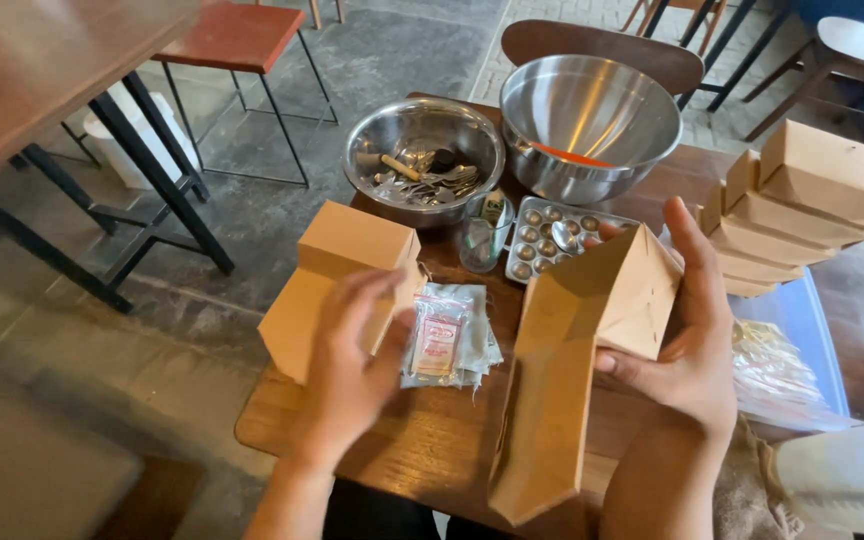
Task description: Assembling small cardboard takeout boxes by folding panels and tucking tabs at a wooden table.
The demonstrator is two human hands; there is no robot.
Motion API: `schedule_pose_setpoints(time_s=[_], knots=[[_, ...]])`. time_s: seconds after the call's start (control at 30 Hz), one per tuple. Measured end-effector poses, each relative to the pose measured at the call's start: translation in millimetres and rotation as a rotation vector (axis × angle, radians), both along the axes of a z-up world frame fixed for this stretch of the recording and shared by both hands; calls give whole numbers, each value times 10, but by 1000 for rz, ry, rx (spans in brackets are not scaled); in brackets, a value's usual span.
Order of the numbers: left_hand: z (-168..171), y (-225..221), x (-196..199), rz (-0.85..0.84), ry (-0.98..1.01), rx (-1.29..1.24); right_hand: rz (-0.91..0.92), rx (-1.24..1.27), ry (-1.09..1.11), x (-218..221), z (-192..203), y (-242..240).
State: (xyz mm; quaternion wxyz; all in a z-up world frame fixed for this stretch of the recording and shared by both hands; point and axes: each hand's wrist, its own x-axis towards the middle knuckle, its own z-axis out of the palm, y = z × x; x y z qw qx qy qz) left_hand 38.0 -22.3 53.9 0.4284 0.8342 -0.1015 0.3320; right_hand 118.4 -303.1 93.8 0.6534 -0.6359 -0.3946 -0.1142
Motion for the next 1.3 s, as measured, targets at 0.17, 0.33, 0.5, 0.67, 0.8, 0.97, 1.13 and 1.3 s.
schedule_pose_setpoints(time_s=[0.17, 0.33, 0.5, 0.67, 0.8, 0.97, 1.13, 1.3], knots=[[-229, -762, 187, -697, 598, -854, 70, 236, 67, 12, -196, -135], [-88, -1146, 422, -882, 548, -1161, 40, 91, -40, 57, -120, -333], [-388, -1476, 933, -455, 305, -1320, -109, 188, 219, 281, -536, -640], [-732, -1729, 1274, -300, 351, -1641, -142, 425, 581, 66, -1185, -764], [-681, -1847, 1140, -122, 420, -1720, -356, 173, 652, -110, -1719, -786], [-1289, -1870, 974, -279, 356, -1378, -681, 77, 832, -111, -1287, -559], [-1537, -1761, 878, -337, 119, -875, -911, -127, 673, -49, -1091, -728], [-1999, -1837, 777, -526, 239, -731, -985, 169, 545, 26, -666, -754]])
